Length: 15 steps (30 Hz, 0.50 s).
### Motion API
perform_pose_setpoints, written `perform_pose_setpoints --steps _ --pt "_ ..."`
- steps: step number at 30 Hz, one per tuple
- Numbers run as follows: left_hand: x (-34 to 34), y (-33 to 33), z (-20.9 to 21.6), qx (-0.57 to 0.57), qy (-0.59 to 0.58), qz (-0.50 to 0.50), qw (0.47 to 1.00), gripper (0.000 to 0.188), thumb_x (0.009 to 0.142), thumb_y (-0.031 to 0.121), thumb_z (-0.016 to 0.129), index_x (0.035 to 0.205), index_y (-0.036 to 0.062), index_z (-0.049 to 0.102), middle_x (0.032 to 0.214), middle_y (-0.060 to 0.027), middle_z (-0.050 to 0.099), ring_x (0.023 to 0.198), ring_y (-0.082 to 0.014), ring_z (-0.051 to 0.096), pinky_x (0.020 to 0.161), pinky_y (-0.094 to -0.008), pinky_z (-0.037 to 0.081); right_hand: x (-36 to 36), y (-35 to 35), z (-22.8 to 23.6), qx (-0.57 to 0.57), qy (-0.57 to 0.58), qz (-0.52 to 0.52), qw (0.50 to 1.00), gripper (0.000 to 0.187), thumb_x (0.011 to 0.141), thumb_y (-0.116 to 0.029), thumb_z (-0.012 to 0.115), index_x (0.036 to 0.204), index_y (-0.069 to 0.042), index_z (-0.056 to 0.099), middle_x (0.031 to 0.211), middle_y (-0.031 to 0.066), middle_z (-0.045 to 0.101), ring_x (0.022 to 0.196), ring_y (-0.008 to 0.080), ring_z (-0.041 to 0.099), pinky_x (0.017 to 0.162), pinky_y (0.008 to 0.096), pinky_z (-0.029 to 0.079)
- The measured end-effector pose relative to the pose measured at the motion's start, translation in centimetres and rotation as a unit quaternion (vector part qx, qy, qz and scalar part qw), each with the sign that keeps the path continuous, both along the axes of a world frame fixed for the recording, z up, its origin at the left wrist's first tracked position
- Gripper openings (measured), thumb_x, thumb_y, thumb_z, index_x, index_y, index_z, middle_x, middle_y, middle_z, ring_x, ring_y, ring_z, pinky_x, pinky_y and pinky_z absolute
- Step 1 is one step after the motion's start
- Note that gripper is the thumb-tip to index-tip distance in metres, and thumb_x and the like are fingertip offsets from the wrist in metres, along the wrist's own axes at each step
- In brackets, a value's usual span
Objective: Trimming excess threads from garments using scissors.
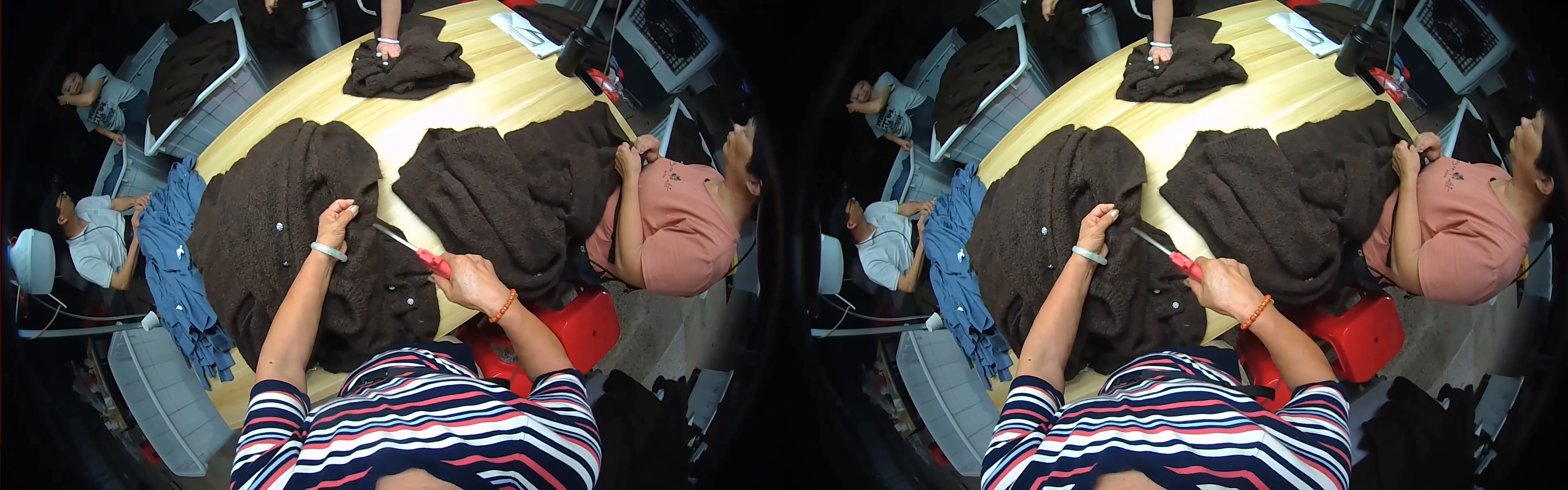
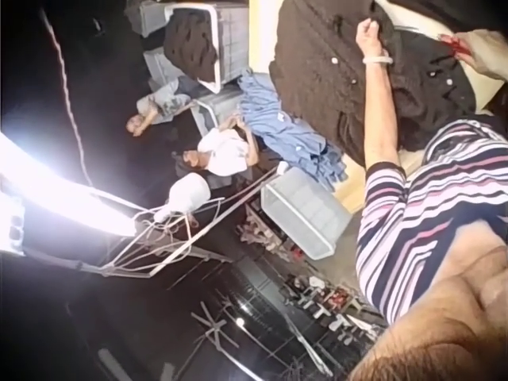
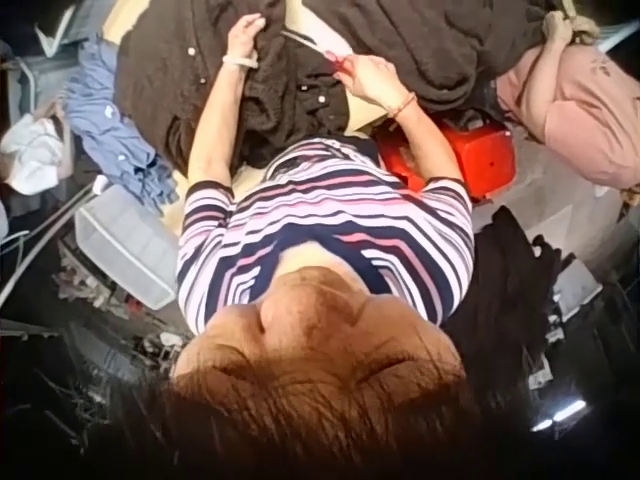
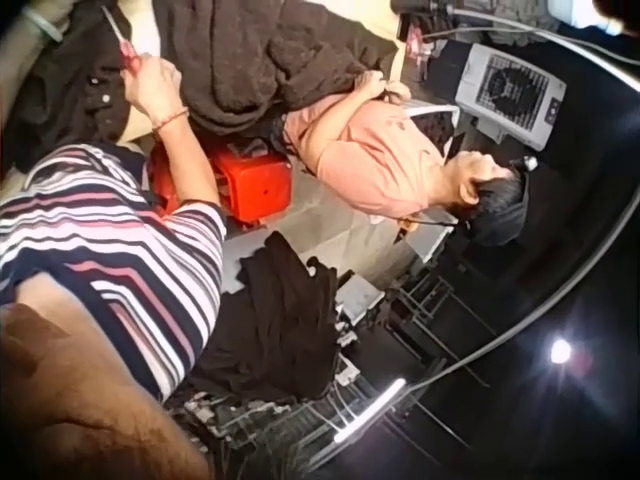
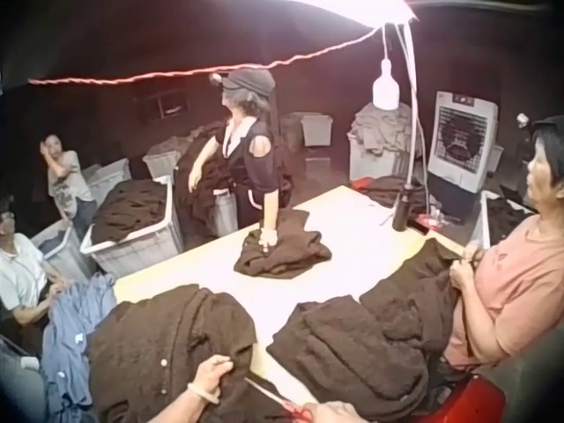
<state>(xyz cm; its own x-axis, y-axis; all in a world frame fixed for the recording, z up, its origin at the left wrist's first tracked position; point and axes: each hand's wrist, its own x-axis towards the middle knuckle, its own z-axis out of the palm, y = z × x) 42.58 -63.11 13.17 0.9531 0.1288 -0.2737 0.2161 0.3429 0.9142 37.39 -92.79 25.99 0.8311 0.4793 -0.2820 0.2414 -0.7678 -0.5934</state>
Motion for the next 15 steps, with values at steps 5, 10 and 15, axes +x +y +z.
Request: perform_pose_setpoints --steps 5,10,15 --pt "-2.0 -1.1 2.1 0.372 -0.041 -0.031 0.927 0.065 0.078 0.008 0.072 0.135 0.0 0.041 0.119 -0.0143 0.058 0.108 -0.0185 0.056 0.09 -0.0292 0.046 -0.4 -0.4 0.2 -0.006 -0.003 -0.007 1.0 0.024 0.083 -0.025 0.064 0.092 -0.003 0.064 0.078 0.0236 0.065 0.08 0.0408 0.065 0.073 0.0483 0.051" --pt "-6.8 -1.3 1.7 0.397 -0.003 -0.007 0.918 0.044 0.082 0.014 0.069 0.119 -0.0061 0.055 0.102 -0.0187 0.067 0.095 -0.0238 0.064 0.084 -0.032 0.049 -1.5 -0.3 1.2 -0.031 0.001 -0.008 0.999 0.026 0.084 -0.031 0.065 0.091 -0.006 0.062 0.075 0.0212 0.064 0.077 0.0419 0.063 0.071 0.0488 0.05" --pt "-8.8 0.0 0.4 0.091 0.087 0.026 0.992 0.024 0.087 0.015 0.066 0.1 -0.0053 0.063 0.089 -0.0036 0.064 0.078 -0.0084 0.053 0.069 -0.0261 0.046 -4.1 1.0 2.7 -0.023 0.034 0.148 0.988 0.028 0.083 -0.031 0.064 0.092 -0.004 0.062 0.073 0.0213 0.065 0.075 0.0391 0.065 0.071 0.0476 0.05"
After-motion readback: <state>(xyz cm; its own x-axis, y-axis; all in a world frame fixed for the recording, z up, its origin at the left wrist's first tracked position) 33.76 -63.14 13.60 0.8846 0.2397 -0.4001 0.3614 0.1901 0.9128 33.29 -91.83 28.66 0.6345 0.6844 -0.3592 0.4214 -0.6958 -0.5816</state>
